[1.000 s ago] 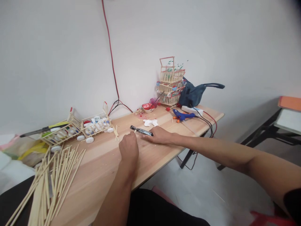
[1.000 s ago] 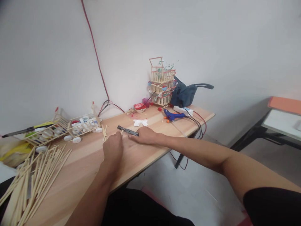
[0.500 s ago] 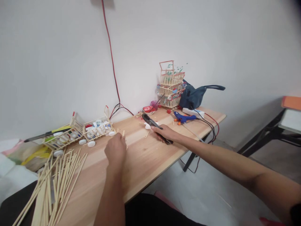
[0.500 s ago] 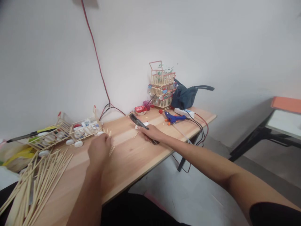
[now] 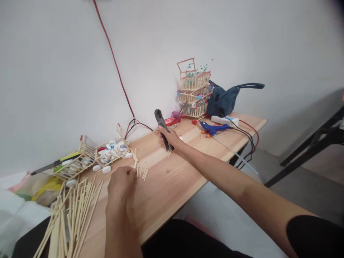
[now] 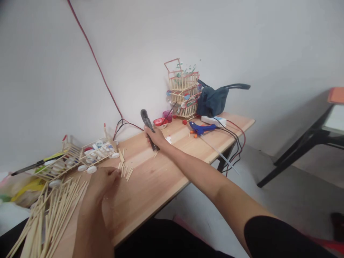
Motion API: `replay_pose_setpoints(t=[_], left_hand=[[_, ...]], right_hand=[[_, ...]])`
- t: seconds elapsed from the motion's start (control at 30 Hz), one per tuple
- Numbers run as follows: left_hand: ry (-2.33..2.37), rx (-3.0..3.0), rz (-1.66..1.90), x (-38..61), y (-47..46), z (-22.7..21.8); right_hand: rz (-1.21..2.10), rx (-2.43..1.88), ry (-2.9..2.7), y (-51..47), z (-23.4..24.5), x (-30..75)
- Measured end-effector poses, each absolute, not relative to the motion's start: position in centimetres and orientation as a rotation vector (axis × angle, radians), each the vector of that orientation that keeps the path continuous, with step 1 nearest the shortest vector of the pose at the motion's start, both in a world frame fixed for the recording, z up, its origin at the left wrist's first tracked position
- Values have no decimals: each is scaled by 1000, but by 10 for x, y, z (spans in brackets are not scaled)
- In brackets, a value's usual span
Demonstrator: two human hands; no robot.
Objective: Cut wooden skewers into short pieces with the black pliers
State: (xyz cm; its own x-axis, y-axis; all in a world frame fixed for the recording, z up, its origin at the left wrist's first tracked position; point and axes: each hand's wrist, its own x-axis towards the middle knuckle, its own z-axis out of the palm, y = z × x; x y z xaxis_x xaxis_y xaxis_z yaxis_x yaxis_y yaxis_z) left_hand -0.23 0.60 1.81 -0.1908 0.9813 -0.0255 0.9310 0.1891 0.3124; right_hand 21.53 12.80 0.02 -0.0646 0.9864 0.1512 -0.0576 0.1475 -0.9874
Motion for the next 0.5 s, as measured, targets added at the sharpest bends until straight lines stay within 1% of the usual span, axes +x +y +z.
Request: replay_pose_setpoints(t=[0.2, 0.33, 0.4, 0.5], left_hand=[[2333, 1836, 376, 12, 8, 19], [2248, 1871, 381, 23, 8, 14], [2197, 1923, 467, 25, 9, 14], [2113, 2015, 719, 36, 12, 18]], right_hand=[[1226, -914, -1057, 131, -7, 235], [1200, -875, -946, 136, -4, 241], [1184, -874, -937, 138, -4, 241], [1180, -880, -942, 141, -6, 239]])
